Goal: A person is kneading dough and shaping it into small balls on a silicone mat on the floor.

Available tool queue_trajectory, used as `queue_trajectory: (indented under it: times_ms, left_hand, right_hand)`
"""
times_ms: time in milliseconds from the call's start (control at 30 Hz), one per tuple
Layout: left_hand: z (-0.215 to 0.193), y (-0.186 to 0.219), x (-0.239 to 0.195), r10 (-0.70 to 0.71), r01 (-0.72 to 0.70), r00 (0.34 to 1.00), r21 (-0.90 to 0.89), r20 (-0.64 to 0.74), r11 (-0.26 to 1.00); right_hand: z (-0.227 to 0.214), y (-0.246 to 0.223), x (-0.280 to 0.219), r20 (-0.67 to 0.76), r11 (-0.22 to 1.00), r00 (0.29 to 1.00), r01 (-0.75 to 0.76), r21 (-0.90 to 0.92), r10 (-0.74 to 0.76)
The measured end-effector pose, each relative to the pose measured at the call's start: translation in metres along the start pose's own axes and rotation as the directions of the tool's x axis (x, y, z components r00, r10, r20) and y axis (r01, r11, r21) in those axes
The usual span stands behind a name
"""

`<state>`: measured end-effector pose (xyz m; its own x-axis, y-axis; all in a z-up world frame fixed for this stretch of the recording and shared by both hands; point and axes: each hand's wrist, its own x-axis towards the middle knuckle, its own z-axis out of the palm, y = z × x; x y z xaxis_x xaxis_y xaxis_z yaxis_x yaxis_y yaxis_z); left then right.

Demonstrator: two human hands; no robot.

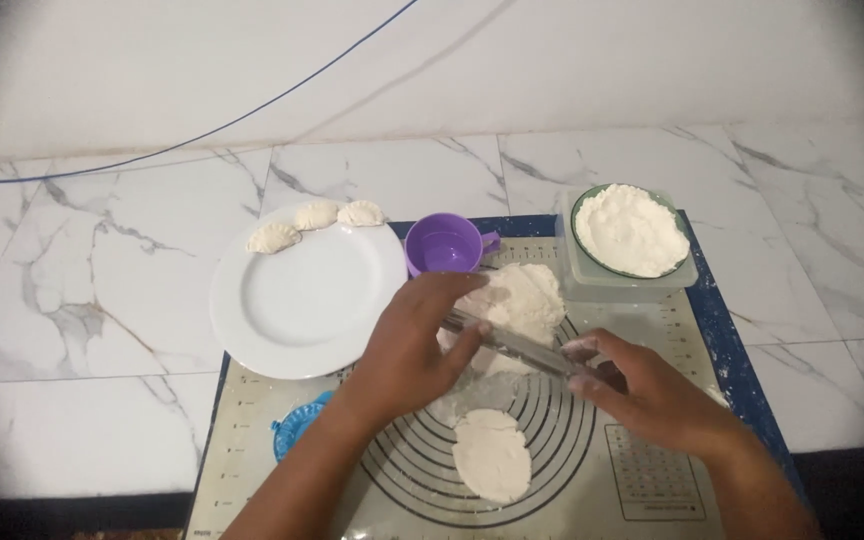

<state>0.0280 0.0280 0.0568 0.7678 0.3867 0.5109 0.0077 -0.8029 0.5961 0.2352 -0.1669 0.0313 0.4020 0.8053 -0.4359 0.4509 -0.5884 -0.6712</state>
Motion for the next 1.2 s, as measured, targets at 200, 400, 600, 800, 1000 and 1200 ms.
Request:
queue_trajectory:
  times_ms: [200, 400, 600, 800, 1000, 1200]
  left_hand:
    - [0.009, -0.016, -0.008, 0.091, -0.098, 0.994, 0.112, 0.061, 0.989]
    - [0.017, -0.012, -0.012, 0.14, -0.139, 0.99, 0.21, 0.01, 0.968]
    - [0.021, -0.014, -0.015, 0.13, -0.142, 0.989, 0.219, 0.067, 0.965]
    - [0.009, -0.01, -0.011, 0.174, -0.183, 0.975, 0.054, 0.135, 0.982]
    - [0.003, -0.01, -0.009, 0.123, -0.107, 0.925, -0.064, 0.36, 0.992]
    - [0.002, -0.008, -0.009, 0.171, -0.137, 0.943, -0.133, 0.285, 0.982]
  right_hand:
    - [-0.014, 0.008, 0.033, 0.132, 0.999, 0.991, 0.032, 0.005, -0.032]
    - [-0.007, 0.031, 0.052, 0.132, 0.986, 0.989, 0.043, 0.158, -0.064]
    - [-0.005, 0.02, 0.043, 0.228, 0.991, 0.974, -0.027, 0.128, -0.003]
    - [-0.011, 0.048, 0.045, 0.301, 0.93, 0.924, 0.125, 0.345, -0.236]
    - [-0.013, 0.064, 0.05, 0.359, 0.938, 0.9, 0.126, 0.323, -0.245]
    - [-0.013, 0.056, 0.045, 0.384, 0.935, 0.895, 0.089, 0.343, -0.226]
